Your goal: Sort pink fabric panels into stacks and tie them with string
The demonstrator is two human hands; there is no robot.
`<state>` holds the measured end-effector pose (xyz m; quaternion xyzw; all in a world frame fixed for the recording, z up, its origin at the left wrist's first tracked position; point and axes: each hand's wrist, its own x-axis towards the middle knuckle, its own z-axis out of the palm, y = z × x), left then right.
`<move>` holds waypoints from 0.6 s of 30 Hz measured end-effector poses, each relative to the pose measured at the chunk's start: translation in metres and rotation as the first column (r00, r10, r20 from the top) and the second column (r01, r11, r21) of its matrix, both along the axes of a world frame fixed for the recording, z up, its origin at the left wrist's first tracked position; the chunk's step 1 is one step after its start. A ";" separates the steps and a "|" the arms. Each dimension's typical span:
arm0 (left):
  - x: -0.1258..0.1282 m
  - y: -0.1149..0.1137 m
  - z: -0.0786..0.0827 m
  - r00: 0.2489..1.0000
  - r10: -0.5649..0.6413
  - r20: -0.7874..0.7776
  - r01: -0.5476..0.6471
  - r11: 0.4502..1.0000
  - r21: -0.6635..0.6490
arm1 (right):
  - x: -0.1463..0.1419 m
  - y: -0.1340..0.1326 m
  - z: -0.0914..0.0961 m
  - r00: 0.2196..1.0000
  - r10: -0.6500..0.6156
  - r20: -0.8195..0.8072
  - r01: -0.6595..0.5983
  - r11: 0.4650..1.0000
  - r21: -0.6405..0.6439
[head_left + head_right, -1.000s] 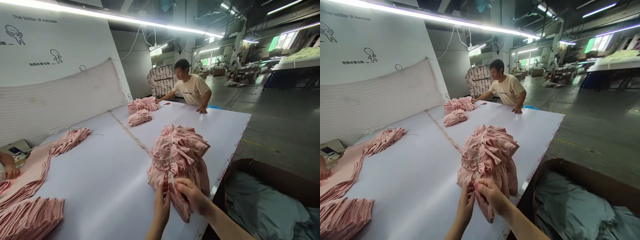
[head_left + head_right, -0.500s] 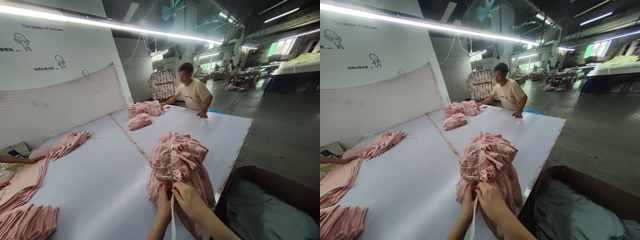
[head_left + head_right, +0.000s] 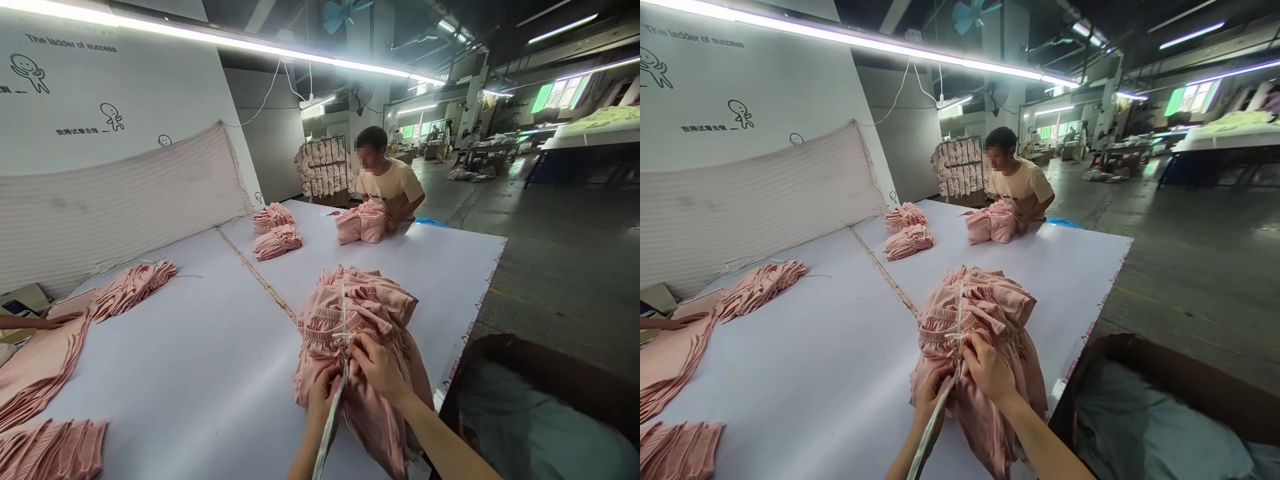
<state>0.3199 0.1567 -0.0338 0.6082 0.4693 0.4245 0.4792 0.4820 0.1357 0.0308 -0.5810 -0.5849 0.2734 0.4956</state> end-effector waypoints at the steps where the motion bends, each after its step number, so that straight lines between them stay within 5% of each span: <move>1: 0.001 0.001 0.002 1.000 -0.006 0.005 0.006 1.000 -0.002 | -0.005 -0.004 0.005 0.997 0.051 -0.050 -0.050 0.998 0.027; 5: 0.006 -0.001 0.018 0.998 -0.067 0.015 0.067 0.996 -0.056 | -0.017 -0.008 0.034 0.953 0.242 -0.182 -0.223 0.968 0.119; 9: 0.014 -0.004 0.034 0.987 -0.077 -0.143 0.069 0.996 -0.063 | -0.010 0.003 0.045 0.993 0.097 0.063 -0.104 0.987 0.121; 14: 0.024 -0.001 0.038 0.929 -0.009 -0.371 0.023 0.999 0.033 | 0.002 -0.002 0.002 0.941 -0.003 0.338 -0.022 0.997 0.071; 18: 0.028 0.009 0.039 0.893 0.013 -0.450 0.007 0.999 0.042 | -0.001 -0.006 -0.028 0.809 -0.076 0.583 -0.045 0.981 0.190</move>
